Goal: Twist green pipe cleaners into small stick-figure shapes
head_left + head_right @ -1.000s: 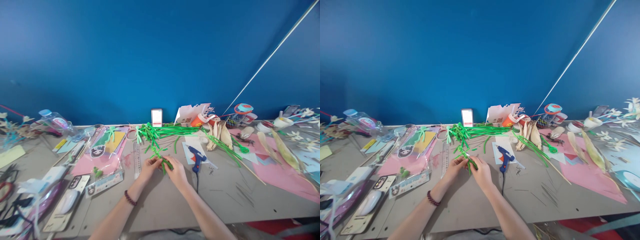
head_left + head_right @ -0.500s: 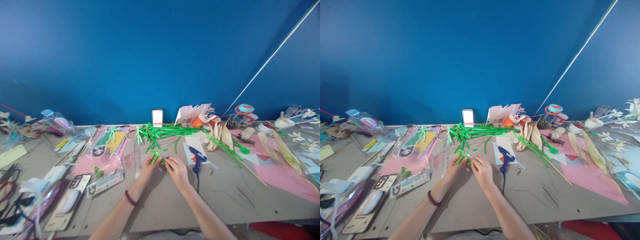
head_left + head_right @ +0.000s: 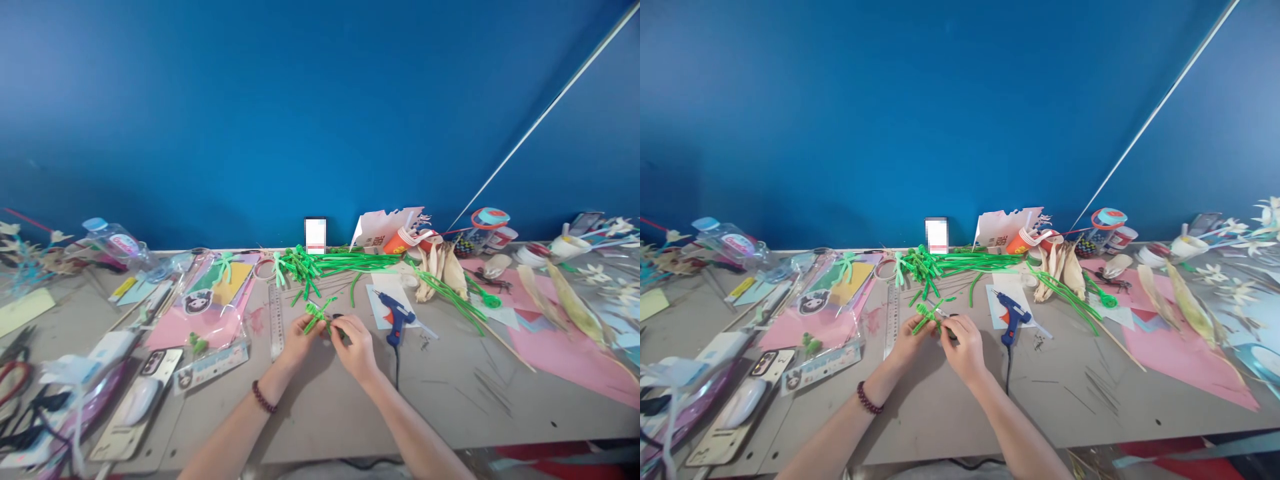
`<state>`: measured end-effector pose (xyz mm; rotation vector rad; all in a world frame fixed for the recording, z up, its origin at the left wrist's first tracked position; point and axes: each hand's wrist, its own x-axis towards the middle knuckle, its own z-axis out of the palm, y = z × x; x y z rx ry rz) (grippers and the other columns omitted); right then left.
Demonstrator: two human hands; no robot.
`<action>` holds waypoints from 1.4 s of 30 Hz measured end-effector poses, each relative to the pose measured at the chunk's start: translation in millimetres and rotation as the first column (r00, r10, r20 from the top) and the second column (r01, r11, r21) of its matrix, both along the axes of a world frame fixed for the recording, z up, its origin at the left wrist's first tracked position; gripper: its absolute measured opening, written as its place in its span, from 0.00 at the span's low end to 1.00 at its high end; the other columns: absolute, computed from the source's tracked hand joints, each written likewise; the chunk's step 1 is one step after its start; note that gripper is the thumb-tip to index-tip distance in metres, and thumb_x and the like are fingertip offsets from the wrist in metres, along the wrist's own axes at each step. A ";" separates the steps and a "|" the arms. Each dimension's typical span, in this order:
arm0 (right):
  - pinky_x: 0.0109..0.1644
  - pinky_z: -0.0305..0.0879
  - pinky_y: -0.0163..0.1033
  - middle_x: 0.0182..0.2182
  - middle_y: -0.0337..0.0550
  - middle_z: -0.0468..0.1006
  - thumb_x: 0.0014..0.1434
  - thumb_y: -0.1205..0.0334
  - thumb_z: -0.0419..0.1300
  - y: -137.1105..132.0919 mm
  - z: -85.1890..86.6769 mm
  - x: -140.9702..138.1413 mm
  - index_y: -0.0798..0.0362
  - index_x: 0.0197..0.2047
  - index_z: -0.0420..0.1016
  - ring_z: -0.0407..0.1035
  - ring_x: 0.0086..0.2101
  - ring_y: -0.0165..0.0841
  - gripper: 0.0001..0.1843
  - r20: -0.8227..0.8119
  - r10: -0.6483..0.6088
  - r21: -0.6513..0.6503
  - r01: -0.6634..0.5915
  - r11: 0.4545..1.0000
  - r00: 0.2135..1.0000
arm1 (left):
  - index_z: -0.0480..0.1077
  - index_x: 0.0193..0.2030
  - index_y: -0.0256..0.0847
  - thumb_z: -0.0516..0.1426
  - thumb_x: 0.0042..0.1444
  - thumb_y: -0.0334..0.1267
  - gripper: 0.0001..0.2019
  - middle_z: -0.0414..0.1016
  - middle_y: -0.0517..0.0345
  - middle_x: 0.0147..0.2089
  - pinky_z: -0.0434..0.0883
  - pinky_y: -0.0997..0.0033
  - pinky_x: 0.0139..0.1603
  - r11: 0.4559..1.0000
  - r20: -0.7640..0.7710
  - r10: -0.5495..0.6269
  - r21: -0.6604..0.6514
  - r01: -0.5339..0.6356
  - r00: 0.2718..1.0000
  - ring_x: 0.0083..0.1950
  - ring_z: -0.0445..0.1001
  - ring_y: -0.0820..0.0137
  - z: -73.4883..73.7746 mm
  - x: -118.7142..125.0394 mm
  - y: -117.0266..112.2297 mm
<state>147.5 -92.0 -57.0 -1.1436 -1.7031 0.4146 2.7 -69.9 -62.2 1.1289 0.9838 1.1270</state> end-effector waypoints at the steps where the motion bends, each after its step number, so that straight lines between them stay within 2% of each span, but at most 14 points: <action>1: 0.39 0.66 0.40 0.30 0.47 0.76 0.57 0.66 0.53 -0.9 1.2 -1.3 0.53 0.33 0.74 0.69 0.34 0.35 0.09 -0.065 0.003 -0.047 -0.006 0.999 0.998 | 0.73 0.27 0.39 0.61 0.48 0.43 0.09 0.69 0.59 0.23 0.65 0.70 0.33 1.000 0.007 -0.003 -0.004 0.003 1.000 0.28 0.67 0.71 -0.8 -0.1 0.0; 3: 0.37 0.66 0.39 0.29 0.46 0.75 0.56 0.63 0.54 -1.3 3.1 -3.6 0.53 0.31 0.75 0.69 0.32 0.34 0.09 -0.180 -0.003 -0.163 -0.027 0.986 0.984 | 0.73 0.30 0.40 0.61 0.48 0.44 0.09 0.68 0.59 0.23 0.65 0.70 0.33 1.000 0.037 0.002 -0.023 -0.001 0.999 0.28 0.67 0.70 -4.0 0.3 0.2; 5: 0.35 0.66 0.38 0.27 0.45 0.76 0.55 0.59 0.56 -0.2 3.9 -5.2 0.54 0.29 0.75 0.69 0.30 0.34 0.09 -0.308 -0.002 -0.312 -0.099 0.945 0.951 | 0.73 0.29 0.39 0.61 0.47 0.43 0.09 0.68 0.59 0.24 0.65 0.70 0.33 0.999 0.087 0.009 -0.041 -0.005 0.996 0.28 0.66 0.71 -8.1 0.9 0.7; 8: 0.33 0.66 0.38 0.24 0.45 0.77 0.50 0.53 0.61 3.3 2.4 -6.2 0.56 0.27 0.75 0.70 0.28 0.34 0.13 -0.542 -0.020 -0.502 -0.304 0.810 0.840 | 0.73 0.28 0.37 0.62 0.47 0.42 0.10 0.68 0.59 0.25 0.64 0.71 0.33 0.998 0.154 -0.016 -0.050 0.024 0.988 0.28 0.66 0.72 -11.5 0.6 1.8; 10: 0.33 0.65 0.37 0.23 0.44 0.77 0.48 0.51 0.63 5.5 0.2 -6.0 0.56 0.26 0.74 0.70 0.27 0.34 0.15 -0.645 -0.046 -0.541 -0.413 0.733 0.763 | 0.73 0.28 0.37 0.62 0.47 0.43 0.10 0.68 0.59 0.25 0.64 0.72 0.33 0.997 0.169 -0.047 -0.053 0.057 0.985 0.28 0.66 0.73 -10.1 0.1 2.4; 11: 0.34 0.65 0.37 0.22 0.44 0.77 0.47 0.51 0.63 6.2 -0.9 -5.7 0.57 0.26 0.74 0.70 0.27 0.34 0.15 -0.667 -0.052 -0.541 -0.435 0.720 0.743 | 0.73 0.28 0.36 0.62 0.47 0.43 0.11 0.68 0.59 0.24 0.63 0.72 0.32 0.996 0.170 -0.058 -0.059 0.069 0.984 0.28 0.65 0.73 -8.5 -0.1 2.6; 17: 0.34 0.67 0.39 0.26 0.45 0.78 0.46 0.50 0.64 6.4 1.6 -2.8 0.55 0.30 0.78 0.71 0.28 0.36 0.16 -0.605 -0.125 -0.542 -0.291 0.788 0.786 | 0.71 0.27 0.36 0.61 0.48 0.47 0.14 0.67 0.58 0.23 0.63 0.71 0.31 0.991 0.206 -0.069 -0.095 0.091 0.976 0.26 0.64 0.73 3.0 2.6 0.5; 21: 0.40 0.68 0.42 0.29 0.46 0.79 0.49 0.48 0.61 4.9 7.9 -1.1 0.54 0.32 0.79 0.73 0.33 0.39 0.17 -0.662 -0.125 -0.517 -0.328 0.791 0.739 | 0.72 0.31 0.35 0.60 0.50 0.46 0.13 0.68 0.57 0.25 0.64 0.71 0.31 0.993 0.257 -0.047 -0.091 0.073 0.965 0.27 0.65 0.73 5.7 2.7 0.0; 24: 0.41 0.68 0.41 0.31 0.46 0.80 0.49 0.47 0.60 5.1 6.7 -0.5 0.53 0.32 0.79 0.73 0.34 0.38 0.18 -0.693 -0.171 -0.552 -0.362 0.751 0.701 | 0.73 0.31 0.35 0.60 0.50 0.45 0.13 0.69 0.57 0.25 0.64 0.72 0.31 0.992 0.285 -0.033 -0.107 0.066 0.958 0.27 0.66 0.73 7.5 1.2 1.3; 28: 0.39 0.68 0.38 0.29 0.45 0.79 0.45 0.48 0.65 6.5 2.6 -0.2 0.55 0.30 0.79 0.73 0.33 0.37 0.18 -0.752 -0.249 -0.586 -0.446 0.676 0.610 | 0.74 0.32 0.35 0.62 0.47 0.45 0.13 0.71 0.55 0.27 0.64 0.72 0.30 0.986 0.278 -0.025 -0.149 0.069 0.960 0.27 0.66 0.73 10.9 0.8 2.2; 33: 0.36 0.65 0.34 0.25 0.42 0.77 0.45 0.52 0.66 6.0 6.6 0.0 0.56 0.26 0.75 0.71 0.29 0.31 0.15 -0.800 -0.143 -0.544 -0.604 0.582 0.583 | 0.75 0.30 0.35 0.62 0.47 0.46 0.13 0.69 0.56 0.24 0.64 0.72 0.31 0.983 0.196 -0.079 -0.149 0.109 0.977 0.27 0.66 0.73 7.6 2.2 1.5; 36: 0.35 0.63 0.32 0.25 0.40 0.76 0.46 0.53 0.66 5.7 6.5 -0.2 0.56 0.25 0.73 0.70 0.28 0.29 0.13 -0.823 -0.109 -0.515 -0.652 0.557 0.557 | 0.74 0.30 0.35 0.61 0.48 0.45 0.13 0.70 0.57 0.25 0.64 0.72 0.33 0.988 0.132 -0.082 -0.120 0.098 0.988 0.28 0.66 0.73 2.9 2.7 2.0; 38: 0.35 0.63 0.32 0.24 0.39 0.75 0.47 0.54 0.66 6.5 4.2 0.0 0.56 0.28 0.73 0.69 0.27 0.28 0.13 -0.826 -0.107 -0.506 -0.644 0.573 0.554 | 0.74 0.32 0.35 0.61 0.48 0.46 0.13 0.71 0.57 0.26 0.64 0.73 0.32 0.993 0.106 -0.063 -0.095 0.074 0.992 0.27 0.66 0.74 1.5 2.9 2.7; 42: 0.31 0.63 0.32 0.24 0.38 0.73 0.44 0.56 0.67 9.5 -0.1 1.4 0.55 0.30 0.74 0.66 0.24 0.27 0.13 -0.799 -0.173 -0.533 -0.546 0.646 0.575 | 0.71 0.33 0.37 0.64 0.44 0.43 0.14 0.71 0.58 0.28 0.65 0.73 0.32 0.996 0.098 -0.064 -0.051 0.070 0.993 0.29 0.67 0.74 0.9 2.8 4.6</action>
